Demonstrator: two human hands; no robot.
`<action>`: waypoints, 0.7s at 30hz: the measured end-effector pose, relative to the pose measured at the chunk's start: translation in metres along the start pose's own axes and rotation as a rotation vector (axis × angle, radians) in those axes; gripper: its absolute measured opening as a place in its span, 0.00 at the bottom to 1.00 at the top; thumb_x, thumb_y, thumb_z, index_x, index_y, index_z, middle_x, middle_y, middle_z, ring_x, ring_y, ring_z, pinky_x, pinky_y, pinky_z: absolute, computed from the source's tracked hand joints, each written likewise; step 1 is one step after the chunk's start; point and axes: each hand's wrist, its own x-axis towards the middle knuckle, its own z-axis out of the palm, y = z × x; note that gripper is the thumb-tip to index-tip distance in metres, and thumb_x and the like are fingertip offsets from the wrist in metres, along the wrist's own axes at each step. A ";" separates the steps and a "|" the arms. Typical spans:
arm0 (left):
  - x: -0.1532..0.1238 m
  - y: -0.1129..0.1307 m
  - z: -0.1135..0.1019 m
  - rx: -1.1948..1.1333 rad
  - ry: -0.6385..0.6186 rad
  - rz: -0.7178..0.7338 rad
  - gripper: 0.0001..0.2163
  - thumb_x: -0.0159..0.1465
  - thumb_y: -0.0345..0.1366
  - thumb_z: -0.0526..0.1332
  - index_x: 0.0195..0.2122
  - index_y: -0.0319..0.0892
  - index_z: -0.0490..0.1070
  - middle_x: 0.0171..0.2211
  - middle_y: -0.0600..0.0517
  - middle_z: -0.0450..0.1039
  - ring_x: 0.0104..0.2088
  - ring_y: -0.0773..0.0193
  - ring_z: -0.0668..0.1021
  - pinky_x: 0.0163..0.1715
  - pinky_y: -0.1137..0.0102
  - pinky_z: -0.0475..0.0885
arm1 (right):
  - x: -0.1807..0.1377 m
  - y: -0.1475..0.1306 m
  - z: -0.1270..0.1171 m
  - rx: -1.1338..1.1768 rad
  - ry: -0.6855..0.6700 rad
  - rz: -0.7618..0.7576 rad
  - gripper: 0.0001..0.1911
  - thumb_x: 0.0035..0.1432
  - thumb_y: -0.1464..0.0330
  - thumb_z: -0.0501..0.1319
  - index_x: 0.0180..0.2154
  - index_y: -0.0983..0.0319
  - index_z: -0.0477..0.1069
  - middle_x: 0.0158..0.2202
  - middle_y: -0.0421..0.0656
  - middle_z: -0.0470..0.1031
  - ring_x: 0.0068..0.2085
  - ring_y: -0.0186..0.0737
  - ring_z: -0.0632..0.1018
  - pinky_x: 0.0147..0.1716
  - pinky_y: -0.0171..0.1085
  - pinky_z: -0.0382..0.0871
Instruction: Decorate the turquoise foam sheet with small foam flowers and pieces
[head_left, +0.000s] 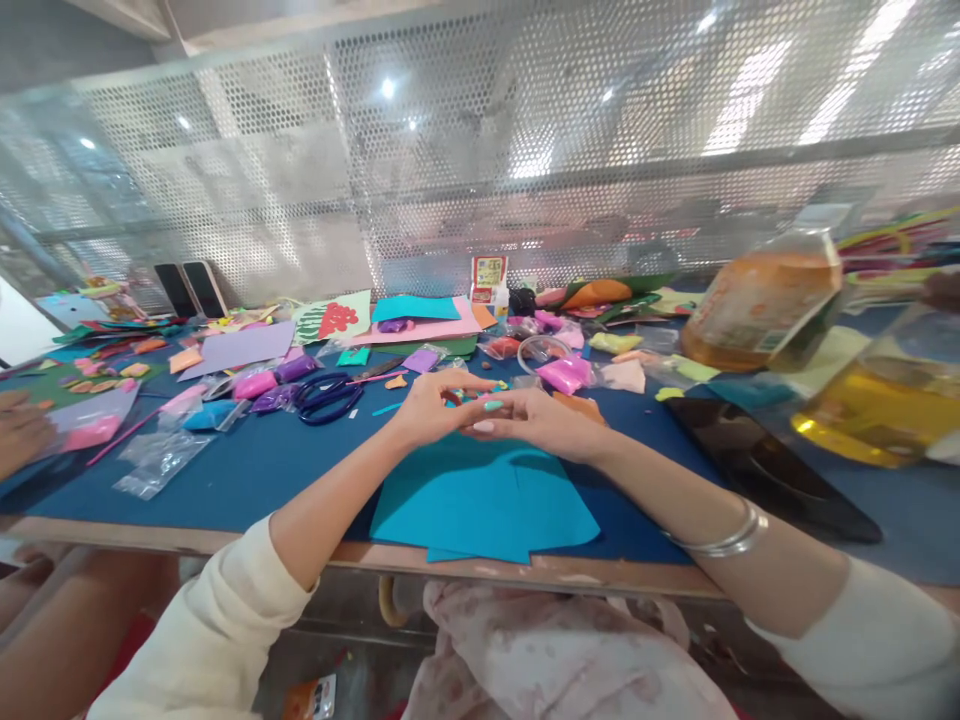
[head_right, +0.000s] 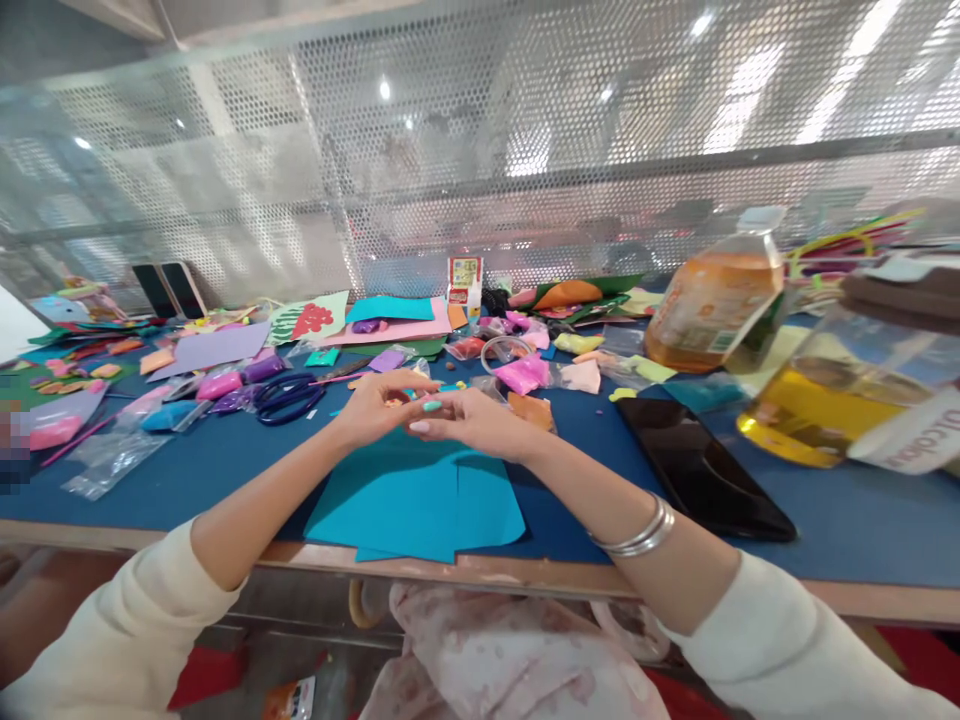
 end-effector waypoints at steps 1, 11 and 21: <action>-0.001 0.001 0.002 -0.001 -0.033 0.010 0.13 0.57 0.43 0.62 0.37 0.40 0.77 0.33 0.48 0.78 0.31 0.63 0.77 0.26 0.73 0.71 | 0.000 0.001 0.000 0.002 -0.008 0.009 0.18 0.45 0.61 0.66 0.39 0.62 0.76 0.37 0.42 0.79 0.44 0.43 0.78 0.48 0.42 0.69; 0.004 -0.007 -0.008 0.055 0.172 -0.119 0.15 0.58 0.46 0.59 0.28 0.38 0.76 0.21 0.52 0.74 0.19 0.70 0.70 0.18 0.75 0.63 | 0.001 0.002 -0.006 0.084 0.052 0.054 0.20 0.44 0.60 0.68 0.38 0.65 0.77 0.38 0.49 0.79 0.39 0.44 0.80 0.46 0.45 0.70; 0.001 -0.005 -0.001 0.040 0.150 -0.054 0.14 0.60 0.45 0.58 0.34 0.40 0.77 0.33 0.49 0.78 0.31 0.63 0.77 0.27 0.72 0.72 | 0.001 -0.002 -0.002 0.003 0.089 0.047 0.23 0.44 0.60 0.68 0.43 0.64 0.74 0.39 0.47 0.78 0.41 0.42 0.78 0.45 0.43 0.70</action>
